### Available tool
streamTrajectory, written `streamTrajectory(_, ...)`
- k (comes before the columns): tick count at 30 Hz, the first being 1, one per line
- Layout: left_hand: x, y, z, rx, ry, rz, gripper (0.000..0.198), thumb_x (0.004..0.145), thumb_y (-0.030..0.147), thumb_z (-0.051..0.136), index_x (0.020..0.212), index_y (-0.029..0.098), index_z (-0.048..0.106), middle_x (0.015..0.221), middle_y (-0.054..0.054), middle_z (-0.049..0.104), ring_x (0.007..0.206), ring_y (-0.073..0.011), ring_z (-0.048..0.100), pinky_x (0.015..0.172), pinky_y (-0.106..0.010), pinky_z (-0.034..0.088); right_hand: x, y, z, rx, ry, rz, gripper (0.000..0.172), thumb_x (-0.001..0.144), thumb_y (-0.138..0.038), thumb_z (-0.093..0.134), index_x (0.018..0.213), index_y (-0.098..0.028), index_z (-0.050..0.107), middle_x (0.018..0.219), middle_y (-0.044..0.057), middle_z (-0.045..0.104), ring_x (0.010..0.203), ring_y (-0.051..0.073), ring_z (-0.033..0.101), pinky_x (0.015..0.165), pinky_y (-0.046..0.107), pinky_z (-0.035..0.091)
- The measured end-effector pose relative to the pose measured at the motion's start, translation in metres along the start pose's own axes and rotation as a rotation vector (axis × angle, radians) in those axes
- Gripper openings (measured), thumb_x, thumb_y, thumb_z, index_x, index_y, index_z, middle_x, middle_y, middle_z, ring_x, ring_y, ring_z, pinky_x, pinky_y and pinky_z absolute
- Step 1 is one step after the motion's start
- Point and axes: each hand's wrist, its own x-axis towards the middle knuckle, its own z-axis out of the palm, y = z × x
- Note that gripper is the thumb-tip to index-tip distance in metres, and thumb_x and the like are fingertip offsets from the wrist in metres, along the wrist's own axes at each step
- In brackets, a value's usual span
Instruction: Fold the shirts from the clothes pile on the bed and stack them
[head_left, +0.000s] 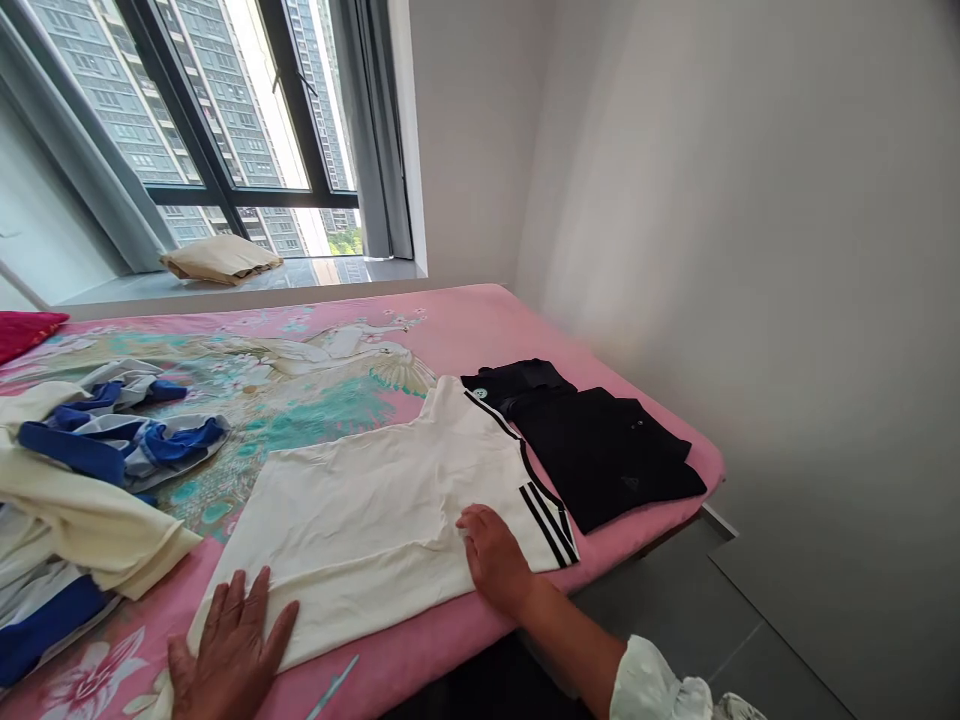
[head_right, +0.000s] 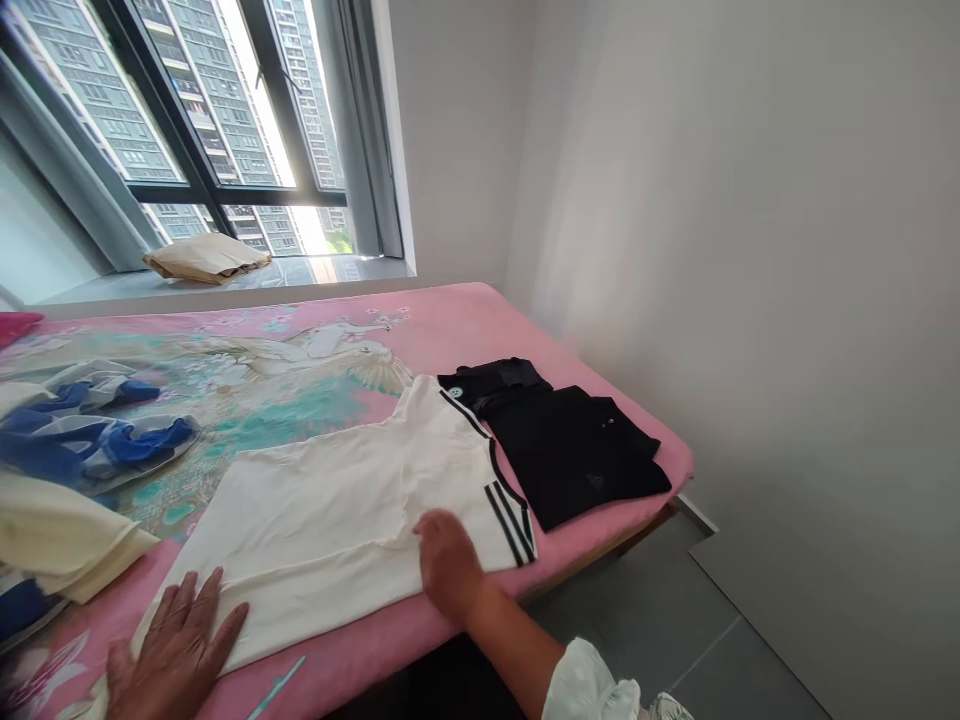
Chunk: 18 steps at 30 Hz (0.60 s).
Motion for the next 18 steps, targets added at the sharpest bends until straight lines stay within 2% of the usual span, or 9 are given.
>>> streamTrajectory(2, 0.001, 0.0, 0.002, 0.07, -0.02, -0.021, 0.071, 0.083, 0.047, 0.03, 0.146, 0.035, 0.001, 0.153, 0.004, 0.025, 0.14, -0.0209, 0.021, 0.11, -0.052, 0.021, 0.012, 0.011, 0.005, -0.047, 0.032, 0.034, 0.032, 0.083, -0.01, 0.036, 0.106, -0.016, 0.058, 0.111, 0.01, 0.059, 0.112, 0.02, 0.049, 0.102, 0.04, 0.039)
streamTrajectory(4, 0.002, 0.0, 0.003, 0.078, -0.038, -0.044, 0.072, 0.081, 0.049, 0.034, 0.147, 0.029, 0.013, 0.153, -0.001, 0.025, 0.142, -0.0219, 0.013, 0.112, -0.052, 0.011, 0.028, 0.028, 0.002, -0.151, 0.003, 0.1, 0.034, 0.083, -0.01, 0.038, 0.109, -0.018, 0.058, 0.115, 0.009, 0.058, 0.115, 0.019, 0.047, 0.104, 0.039, 0.036)
streamTrajectory(7, 0.002, -0.001, 0.002, 0.103, -0.061, -0.049, 0.071, 0.081, 0.047, 0.033, 0.146, 0.021, 0.021, 0.153, -0.007, 0.026, 0.143, -0.0214, 0.01, 0.113, -0.051, 0.003, 0.054, 0.061, -0.014, -0.291, -0.014, 0.3, 0.038, 0.084, -0.013, 0.039, 0.118, -0.016, 0.055, 0.123, 0.01, 0.055, 0.12, 0.021, 0.042, 0.104, 0.038, 0.033)
streamTrajectory(10, 0.0, -0.004, 0.002, 0.133, -0.107, 0.007, 0.067, 0.083, 0.043, 0.029, 0.144, 0.017, 0.025, 0.152, -0.008, 0.027, 0.143, -0.0194, 0.011, 0.113, -0.048, -0.001, 0.074, 0.091, -0.034, -0.355, -0.001, 0.509, 0.037, 0.084, -0.018, 0.042, 0.119, -0.012, 0.053, 0.12, 0.016, 0.055, 0.115, 0.029, 0.044, 0.094, 0.042, 0.036)
streamTrajectory(14, -0.001, -0.008, 0.008, 0.185, -0.052, 0.022, 0.061, 0.087, 0.042, 0.021, 0.142, 0.017, 0.03, 0.152, -0.006, 0.026, 0.143, -0.0185, 0.008, 0.113, -0.047, -0.006, 0.088, 0.114, -0.051, -0.368, -0.101, 0.681, 0.024, 0.082, -0.032, 0.05, 0.095, -0.015, 0.063, 0.098, 0.013, 0.064, 0.097, 0.029, 0.052, 0.079, 0.037, 0.04)
streamTrajectory(16, 0.0, -0.009, 0.011, 0.185, -0.026, 0.028, 0.061, 0.087, 0.042, 0.019, 0.142, 0.017, 0.031, 0.153, -0.007, 0.025, 0.143, -0.0181, 0.007, 0.113, -0.046, -0.006, 0.091, 0.116, -0.053, -0.355, -0.146, 0.704, 0.021, 0.081, -0.037, 0.052, 0.083, -0.018, 0.063, 0.091, 0.009, 0.065, 0.094, 0.027, 0.054, 0.074, 0.033, 0.039)
streamTrajectory(18, 0.0, -0.009, 0.011, 0.189, -0.046, 0.028, 0.06, 0.088, 0.041, 0.02, 0.142, 0.017, 0.031, 0.152, -0.007, 0.026, 0.143, -0.0179, 0.008, 0.113, -0.047, -0.005, 0.092, 0.115, -0.054, -0.343, -0.161, 0.698, 0.019, 0.081, -0.036, 0.051, 0.08, -0.02, 0.062, 0.088, 0.006, 0.065, 0.092, 0.023, 0.055, 0.072, 0.029, 0.038)
